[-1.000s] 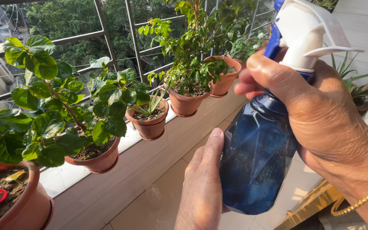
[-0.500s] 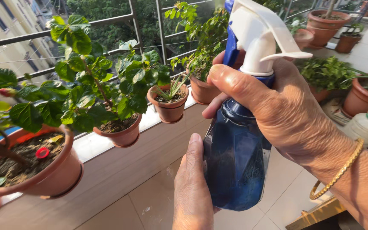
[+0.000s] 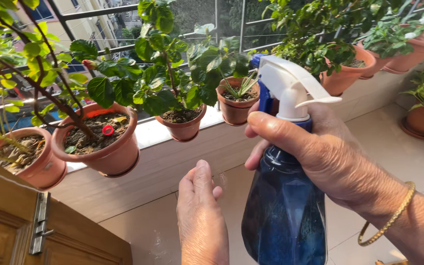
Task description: The person uses a blue spray bottle to mist several potted plants arranged on a balcony ledge. They move along the row, spraying the leaves and soil of each plant in sequence.
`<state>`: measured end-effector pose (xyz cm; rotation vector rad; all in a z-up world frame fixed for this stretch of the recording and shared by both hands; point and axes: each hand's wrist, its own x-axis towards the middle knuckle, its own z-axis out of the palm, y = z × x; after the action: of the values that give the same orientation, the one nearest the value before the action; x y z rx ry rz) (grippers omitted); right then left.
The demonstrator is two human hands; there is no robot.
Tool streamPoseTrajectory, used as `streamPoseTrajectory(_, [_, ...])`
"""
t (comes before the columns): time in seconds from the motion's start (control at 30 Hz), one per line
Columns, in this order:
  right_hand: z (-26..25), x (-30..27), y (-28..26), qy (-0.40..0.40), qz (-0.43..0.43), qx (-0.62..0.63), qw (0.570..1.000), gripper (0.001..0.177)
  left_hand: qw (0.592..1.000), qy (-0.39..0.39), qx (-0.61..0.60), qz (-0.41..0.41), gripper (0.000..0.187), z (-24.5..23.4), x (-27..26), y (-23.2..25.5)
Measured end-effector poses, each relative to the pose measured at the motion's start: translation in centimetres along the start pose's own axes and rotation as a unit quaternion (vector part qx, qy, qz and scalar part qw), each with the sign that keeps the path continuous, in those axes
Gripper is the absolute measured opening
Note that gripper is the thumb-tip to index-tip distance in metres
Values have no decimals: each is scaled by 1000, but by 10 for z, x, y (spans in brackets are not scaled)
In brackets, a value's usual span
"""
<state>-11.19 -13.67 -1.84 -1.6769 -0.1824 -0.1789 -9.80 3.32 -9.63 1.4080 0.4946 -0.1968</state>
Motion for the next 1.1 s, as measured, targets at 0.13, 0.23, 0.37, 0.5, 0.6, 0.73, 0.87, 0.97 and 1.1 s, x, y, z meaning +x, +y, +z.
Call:
streamPoseTrajectory(0.13, [-3, 12, 6, 21, 27, -24, 999, 49, 999, 34, 12, -14, 59, -8, 3, 4])
streamPoseTrajectory(0.23, [-2, 21, 10, 33, 39, -24, 998, 50, 999, 51, -2, -19, 54, -13, 4, 12])
streamPoseTrajectory(0.37, [0, 31, 5, 68, 113, -20, 991, 49, 998, 57, -14, -10, 52, -24, 9, 24])
streamPoseTrajectory(0.5, [10, 40, 1, 103, 130, -17, 986, 47, 999, 53, -11, -3, 55, -36, 18, 32])
streamPoseTrajectory(0.6, [16, 44, 1, 70, 46, -10, 996, 44, 999, 45, -11, -3, 54, -46, 25, 34])
streamPoseTrajectory(0.73, [19, 54, -3, 120, 86, -16, 989, 42, 999, 45, -9, -3, 53, -58, 34, 38])
streamPoseTrajectory(0.87, [21, 64, -6, 150, 101, -16, 983, 41, 998, 46, -35, -15, 54, -72, 39, 43])
streamPoseTrajectory(0.97, [20, 68, -2, 186, 119, -16, 975, 40, 997, 49, -53, -10, 55, -83, 42, 43])
streamPoseTrajectory(1.1, [12, 74, 7, 185, 205, -25, 961, 48, 996, 62, -66, 6, 55, -93, 46, 45])
